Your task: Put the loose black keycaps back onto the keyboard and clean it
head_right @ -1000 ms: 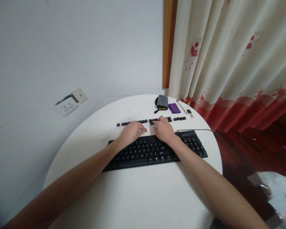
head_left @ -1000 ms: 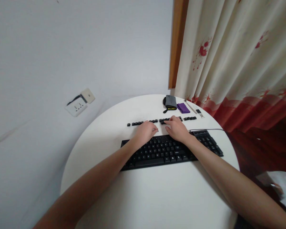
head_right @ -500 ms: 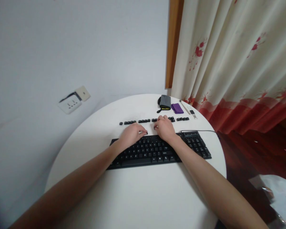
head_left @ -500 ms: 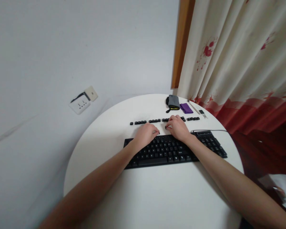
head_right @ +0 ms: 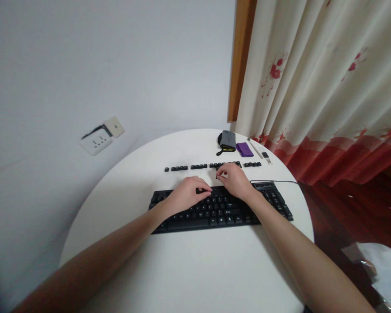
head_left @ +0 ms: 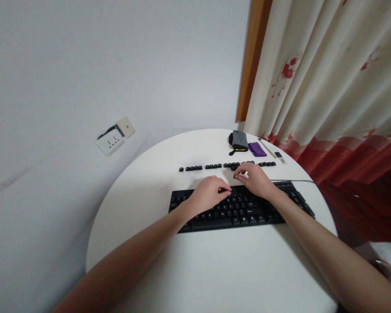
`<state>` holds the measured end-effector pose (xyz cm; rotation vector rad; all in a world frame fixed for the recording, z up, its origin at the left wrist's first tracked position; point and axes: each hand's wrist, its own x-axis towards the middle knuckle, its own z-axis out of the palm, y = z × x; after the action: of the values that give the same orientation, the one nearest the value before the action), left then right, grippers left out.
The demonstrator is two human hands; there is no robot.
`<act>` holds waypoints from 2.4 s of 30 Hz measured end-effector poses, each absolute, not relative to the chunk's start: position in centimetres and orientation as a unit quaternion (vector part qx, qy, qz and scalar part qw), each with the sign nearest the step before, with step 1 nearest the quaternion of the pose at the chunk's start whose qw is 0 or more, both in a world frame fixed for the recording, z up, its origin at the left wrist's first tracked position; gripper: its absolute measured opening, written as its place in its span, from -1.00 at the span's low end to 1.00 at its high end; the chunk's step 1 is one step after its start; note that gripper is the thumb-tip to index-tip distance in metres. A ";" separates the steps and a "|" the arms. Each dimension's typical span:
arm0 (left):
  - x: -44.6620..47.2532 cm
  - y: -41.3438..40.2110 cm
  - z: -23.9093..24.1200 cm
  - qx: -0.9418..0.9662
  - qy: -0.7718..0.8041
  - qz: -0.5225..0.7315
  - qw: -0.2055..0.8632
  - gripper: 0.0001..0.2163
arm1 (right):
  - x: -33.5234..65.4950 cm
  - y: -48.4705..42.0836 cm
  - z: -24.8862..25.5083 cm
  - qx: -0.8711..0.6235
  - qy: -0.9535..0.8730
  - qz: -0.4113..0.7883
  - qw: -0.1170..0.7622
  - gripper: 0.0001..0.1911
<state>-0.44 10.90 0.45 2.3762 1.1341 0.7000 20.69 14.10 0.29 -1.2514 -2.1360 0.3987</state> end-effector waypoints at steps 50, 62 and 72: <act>-0.2 10.2 -0.7 0.889 0.341 0.267 0.148 -0.89 | 21.3 11.7 1.3 -0.364 -0.863 0.289 0.199 -0.90; -0.2 10.1 -0.7 0.888 0.346 0.270 0.139 -0.87 | 22.1 11.7 1.8 -0.339 -0.879 0.278 0.187 -0.65; 0.0 9.7 0.0 0.896 0.362 0.242 0.085 -0.82 | 22.2 10.9 2.6 -0.361 -0.904 0.199 0.114 -0.38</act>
<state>0.02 9.65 -0.04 2.6733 1.0802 0.7216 22.17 10.86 2.57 -1.0583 -2.6500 0.5828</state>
